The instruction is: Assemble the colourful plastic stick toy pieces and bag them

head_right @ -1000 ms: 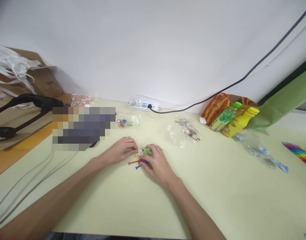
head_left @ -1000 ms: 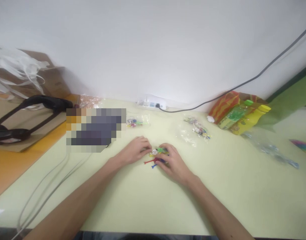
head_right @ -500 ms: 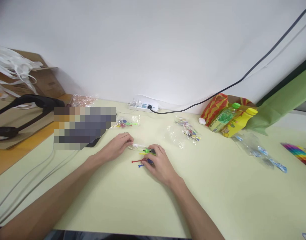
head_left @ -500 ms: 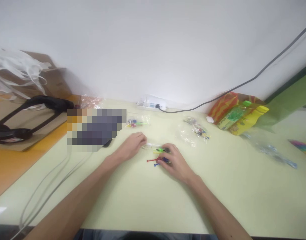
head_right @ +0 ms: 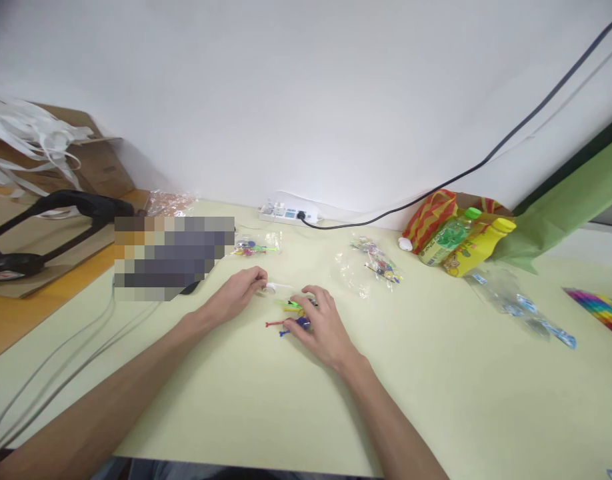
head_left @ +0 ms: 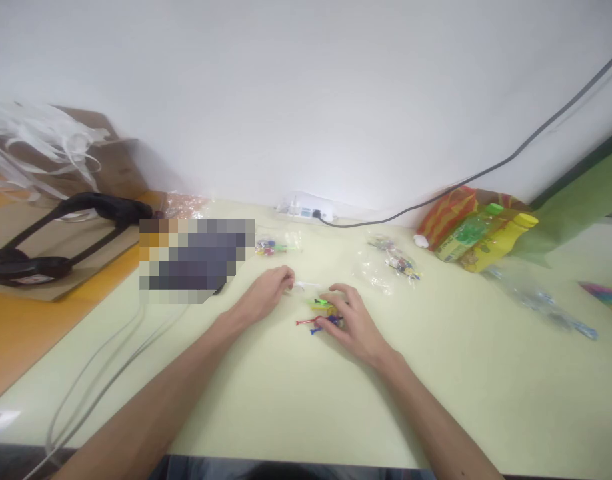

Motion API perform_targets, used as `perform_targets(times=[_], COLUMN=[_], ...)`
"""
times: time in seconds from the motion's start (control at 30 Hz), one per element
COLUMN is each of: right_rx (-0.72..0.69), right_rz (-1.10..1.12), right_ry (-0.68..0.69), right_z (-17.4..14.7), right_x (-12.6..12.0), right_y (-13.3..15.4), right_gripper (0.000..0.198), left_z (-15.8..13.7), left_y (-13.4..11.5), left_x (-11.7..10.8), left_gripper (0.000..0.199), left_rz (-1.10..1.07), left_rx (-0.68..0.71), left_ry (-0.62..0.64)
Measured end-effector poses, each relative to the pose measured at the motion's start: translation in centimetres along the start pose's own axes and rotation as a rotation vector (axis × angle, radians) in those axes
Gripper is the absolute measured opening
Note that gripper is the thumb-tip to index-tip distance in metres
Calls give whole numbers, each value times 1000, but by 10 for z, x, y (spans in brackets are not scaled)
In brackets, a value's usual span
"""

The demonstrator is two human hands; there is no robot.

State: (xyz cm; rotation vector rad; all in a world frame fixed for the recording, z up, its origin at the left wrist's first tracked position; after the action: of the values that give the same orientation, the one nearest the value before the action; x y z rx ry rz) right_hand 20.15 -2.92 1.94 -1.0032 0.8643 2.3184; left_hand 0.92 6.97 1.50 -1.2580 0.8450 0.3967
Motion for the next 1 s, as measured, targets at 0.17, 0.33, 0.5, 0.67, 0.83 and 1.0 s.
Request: perform_targets(times=[0.17,0.33,0.5,0.67,0.83,1.0], right_rx=[69,81,31,50,141,283], right_rz=[-66,-16,75,21,-53,13], right_ry=[-90,-98,-138,-261,-359,-386], right_z=[-2,16,49,52,35,29], right_x=[-7,-13,-5,5,-7,-15], right_y=[-6,-6,2,12,15,10], right_gripper=[37,40,28,21,25,25], left_z=[-3,-8,-13,-17,-24,-38], left_y=[-2,-7,-8,-10,-24,-51], left_x=[2,5,9,9,-8,-12], left_gripper=[21,24,27,27,24,42], left_rz=[-92,-335,-399,-331,-174,39], left_rx=[-20,-25,-7,35,197,487], left_ry=[25,24,38,28,-175,-251])
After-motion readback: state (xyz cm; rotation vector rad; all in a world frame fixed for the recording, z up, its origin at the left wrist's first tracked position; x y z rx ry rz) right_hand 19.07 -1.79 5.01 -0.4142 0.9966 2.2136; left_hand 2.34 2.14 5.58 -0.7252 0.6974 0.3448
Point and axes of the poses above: each hand's wrist, its own z-axis towards the middle knuckle, its own x-axis out of the palm, y = z × x, the point moved 7 cm from there along z, towards the middle knuckle, and after that the axes turned 14 degrees about -x, right-handed, at the moved point
